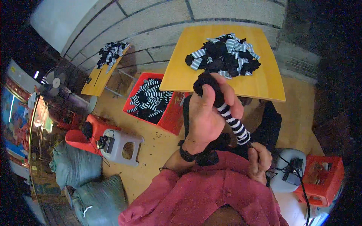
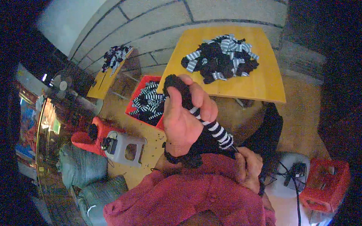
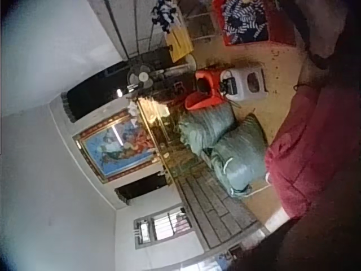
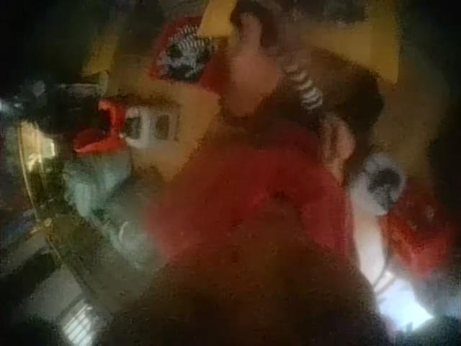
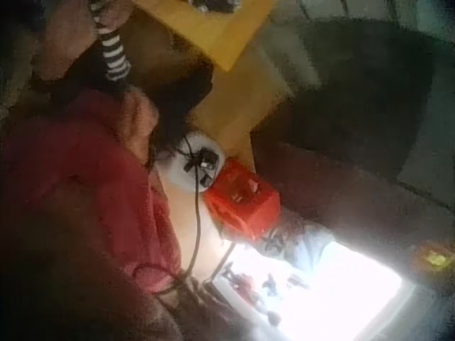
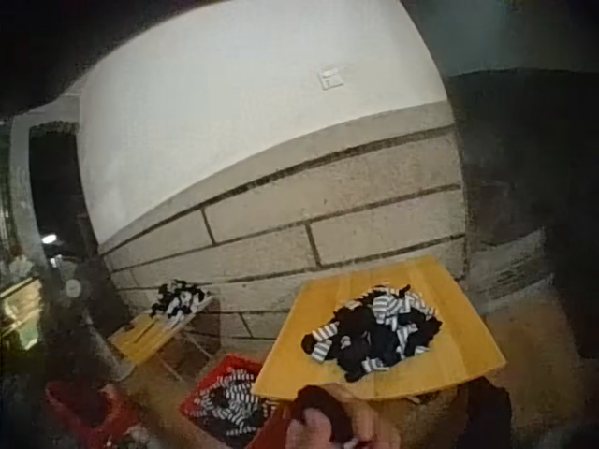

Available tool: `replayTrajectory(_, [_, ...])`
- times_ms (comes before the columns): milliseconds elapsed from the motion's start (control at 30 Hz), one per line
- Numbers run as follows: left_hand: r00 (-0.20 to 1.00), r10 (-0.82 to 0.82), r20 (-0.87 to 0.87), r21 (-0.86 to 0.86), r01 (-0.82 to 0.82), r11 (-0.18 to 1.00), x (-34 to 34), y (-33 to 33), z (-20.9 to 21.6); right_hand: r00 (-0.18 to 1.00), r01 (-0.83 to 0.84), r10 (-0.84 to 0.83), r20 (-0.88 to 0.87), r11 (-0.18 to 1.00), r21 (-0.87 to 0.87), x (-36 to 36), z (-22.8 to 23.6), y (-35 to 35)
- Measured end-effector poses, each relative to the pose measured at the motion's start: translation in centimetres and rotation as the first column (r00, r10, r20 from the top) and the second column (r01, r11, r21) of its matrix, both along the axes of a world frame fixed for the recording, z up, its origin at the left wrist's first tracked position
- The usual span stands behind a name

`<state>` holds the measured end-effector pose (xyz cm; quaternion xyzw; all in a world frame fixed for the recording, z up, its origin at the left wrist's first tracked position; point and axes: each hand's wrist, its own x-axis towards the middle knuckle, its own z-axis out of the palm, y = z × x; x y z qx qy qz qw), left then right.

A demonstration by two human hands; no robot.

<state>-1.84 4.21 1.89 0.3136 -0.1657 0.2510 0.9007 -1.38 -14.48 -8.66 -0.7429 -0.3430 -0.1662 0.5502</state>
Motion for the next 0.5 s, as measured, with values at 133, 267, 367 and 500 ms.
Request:
replayTrajectory(133, [0.999, -0.043, -0.001, 0.052, 0.043, 0.998, 0.1, -1.0, -0.7, 0.994, 0.039, -0.042, -0.100, 0.999, -0.030, -0.8, -1.1, 0.3])
replayTrajectory(267, [0.997, -0.054, 0.053, 0.002, 0.054, 0.999, 0.3, -1.5, -1.5, 0.975, 0.052, -0.034, -0.218, 0.996, 0.076, -1.2, -1.9, 0.8])
replayTrajectory(367, [0.985, -0.166, 0.042, -0.041, 0.168, 0.985, 0.1, -2.3, -2.1, 0.934, 0.021, 0.042, -0.354, 0.985, 0.174, -1.4, -1.9, 1.0])
replayTrajectory(500, [0.989, -0.148, 0.018, -0.032, 0.148, 0.988, 0.2, -2.8, -2.8, 0.702, -0.058, 0.357, -0.617, 0.891, 0.450, -1.1, -0.2, 2.1])
